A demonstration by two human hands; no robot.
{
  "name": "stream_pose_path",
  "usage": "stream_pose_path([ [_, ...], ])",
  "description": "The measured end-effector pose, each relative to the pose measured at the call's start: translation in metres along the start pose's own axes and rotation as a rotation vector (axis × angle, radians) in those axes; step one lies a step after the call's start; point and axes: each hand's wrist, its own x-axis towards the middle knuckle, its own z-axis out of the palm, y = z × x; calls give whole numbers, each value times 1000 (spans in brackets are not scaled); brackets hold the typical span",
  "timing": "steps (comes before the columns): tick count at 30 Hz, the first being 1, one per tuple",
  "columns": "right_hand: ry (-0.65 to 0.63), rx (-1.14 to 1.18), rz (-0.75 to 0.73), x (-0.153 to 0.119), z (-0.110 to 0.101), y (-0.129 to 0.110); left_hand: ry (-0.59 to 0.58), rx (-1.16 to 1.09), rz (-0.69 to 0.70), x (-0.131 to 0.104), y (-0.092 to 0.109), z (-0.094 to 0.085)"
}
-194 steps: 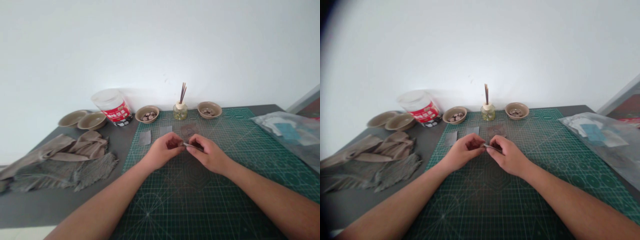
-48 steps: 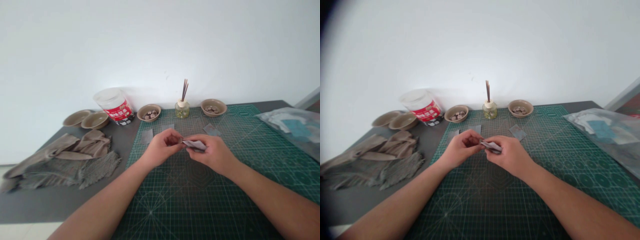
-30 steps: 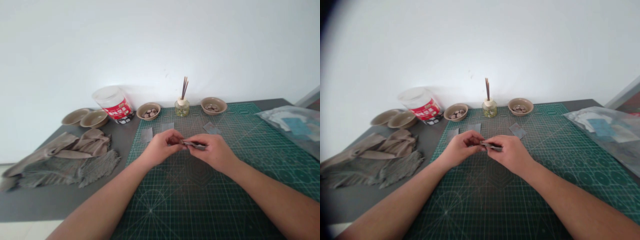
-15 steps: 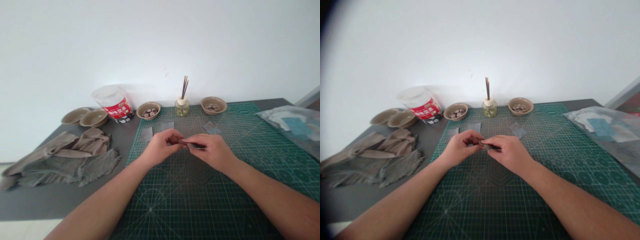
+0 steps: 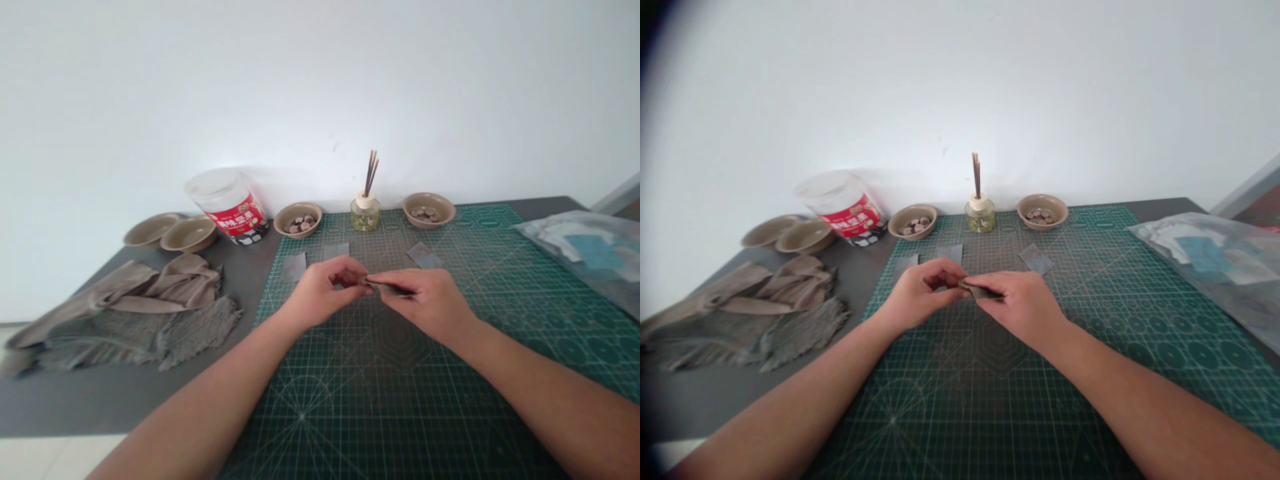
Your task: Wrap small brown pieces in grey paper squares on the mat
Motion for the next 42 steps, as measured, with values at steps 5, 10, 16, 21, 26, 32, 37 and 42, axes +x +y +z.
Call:
stream_pose_path([
  [5,-15,-23,-11,-1,-1,-1,12,20,-15,-1,-1,1],
  [10,23,-45,-33,-2,0,-4,31,2,10,0,-3,0],
  [16,90,-117,-62,-3,3,-5,17,0,9,0,-2,1],
  [21,43,-143,-105,-2,3,-3,39,43,8,-2,-1,2],
  [26,35,-184,-114,-2,3,-2,65,62,8,-3,-1,3],
  [32,-5,-177,-109,-2,1,-2,69,38,3,-2,0,4],
  [37,9,-157,-139,-2,2,-1,63,39,12,-3,2,3],
  [42,38,-77,21,2,0,2,117,14,30,-1,1,0],
])
